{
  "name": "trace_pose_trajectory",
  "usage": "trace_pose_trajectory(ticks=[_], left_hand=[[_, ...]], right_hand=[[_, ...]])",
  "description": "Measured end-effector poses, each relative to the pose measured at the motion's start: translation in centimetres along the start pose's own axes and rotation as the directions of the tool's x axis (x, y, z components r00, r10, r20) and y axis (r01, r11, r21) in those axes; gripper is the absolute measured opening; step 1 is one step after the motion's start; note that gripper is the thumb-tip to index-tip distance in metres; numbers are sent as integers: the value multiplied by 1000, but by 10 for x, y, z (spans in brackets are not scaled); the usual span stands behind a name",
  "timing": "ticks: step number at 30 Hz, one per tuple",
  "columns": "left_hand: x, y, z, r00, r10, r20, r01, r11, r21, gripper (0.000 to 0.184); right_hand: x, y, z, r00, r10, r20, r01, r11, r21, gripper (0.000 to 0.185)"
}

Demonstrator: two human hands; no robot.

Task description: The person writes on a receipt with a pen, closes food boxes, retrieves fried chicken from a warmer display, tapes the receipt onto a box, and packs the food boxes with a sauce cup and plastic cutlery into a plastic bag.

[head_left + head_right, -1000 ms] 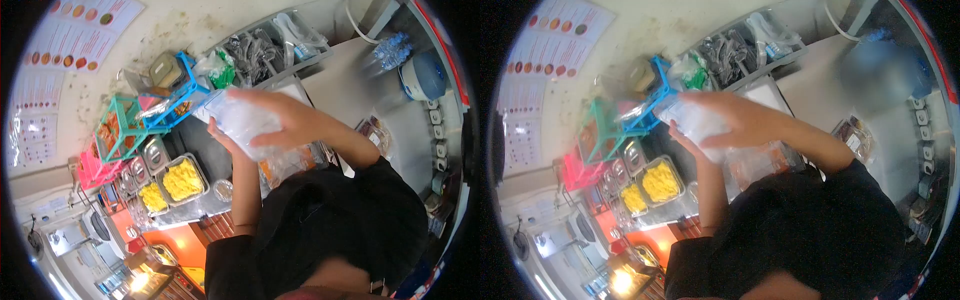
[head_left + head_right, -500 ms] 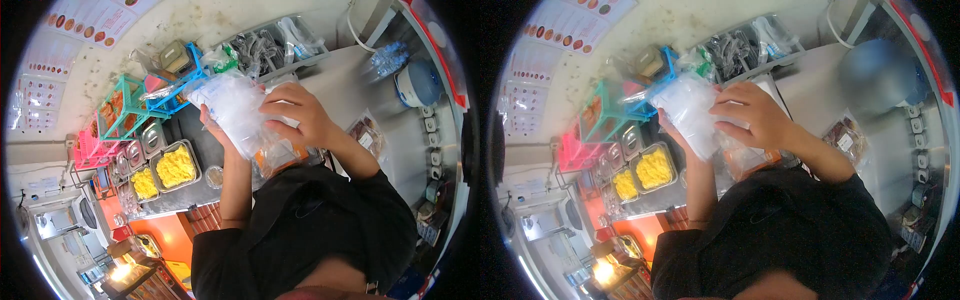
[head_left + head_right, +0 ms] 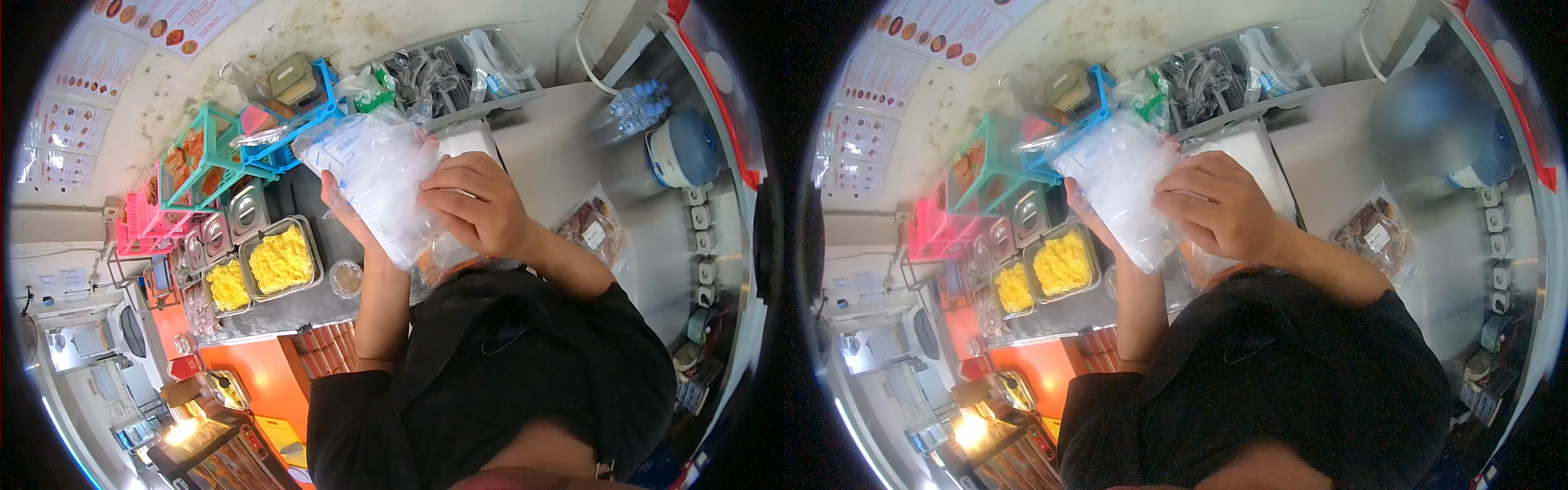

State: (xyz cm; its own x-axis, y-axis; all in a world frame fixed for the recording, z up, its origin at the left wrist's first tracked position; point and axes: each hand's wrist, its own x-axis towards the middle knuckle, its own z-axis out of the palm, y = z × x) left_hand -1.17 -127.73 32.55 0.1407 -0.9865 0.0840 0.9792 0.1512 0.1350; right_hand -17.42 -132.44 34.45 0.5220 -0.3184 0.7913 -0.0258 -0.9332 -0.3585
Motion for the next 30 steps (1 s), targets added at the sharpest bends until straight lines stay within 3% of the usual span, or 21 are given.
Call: trace_pose_trajectory(ticks=[4,7,8,10,14,17,19,21,23,26,28,30], left_hand=[[-1,-3,3,997,2,71,-1,1000,-12,94],[-3,-6,8,993,24,117,-10,993,-119,92],[-4,-7,8,990,36,133,-12,984,-178,91],[-7,-6,4,994,66,84,-57,994,-98,88],[-6,2,-8,996,88,-14,-87,995,43,83],[-5,0,-6,980,151,-131,-86,911,403,80],[-3,2,-11,999,11,-43,-7,996,90,80],[-1,3,-17,998,-16,-66,19,998,55,80],[3,2,-21,975,73,-212,-5,953,304,80],[6,5,-29,993,-80,-90,76,996,-48,80],[6,5,-30,993,-91,-79,88,995,-40,76],[4,5,-34,991,-88,-101,89,996,10,74]], right_hand=[[1,-4,-1,985,170,-23,-160,958,239,25],[13,-4,-17,976,175,-131,-162,981,103,26],[18,-1,-20,986,154,-61,-147,983,108,27],[25,9,-23,991,111,78,-120,986,119,29],[21,7,-12,978,145,149,-160,982,97,29],[16,8,-6,970,173,169,-195,973,126,22],[13,12,-3,980,131,153,-151,980,131,15],[14,13,-8,964,202,172,-228,962,147,13],[13,14,-11,952,250,176,-281,942,183,11],[12,24,-13,937,283,204,-336,889,311,8],[9,36,-15,912,289,292,-397,804,443,8],[3,43,-11,838,417,351,-545,671,503,5]])
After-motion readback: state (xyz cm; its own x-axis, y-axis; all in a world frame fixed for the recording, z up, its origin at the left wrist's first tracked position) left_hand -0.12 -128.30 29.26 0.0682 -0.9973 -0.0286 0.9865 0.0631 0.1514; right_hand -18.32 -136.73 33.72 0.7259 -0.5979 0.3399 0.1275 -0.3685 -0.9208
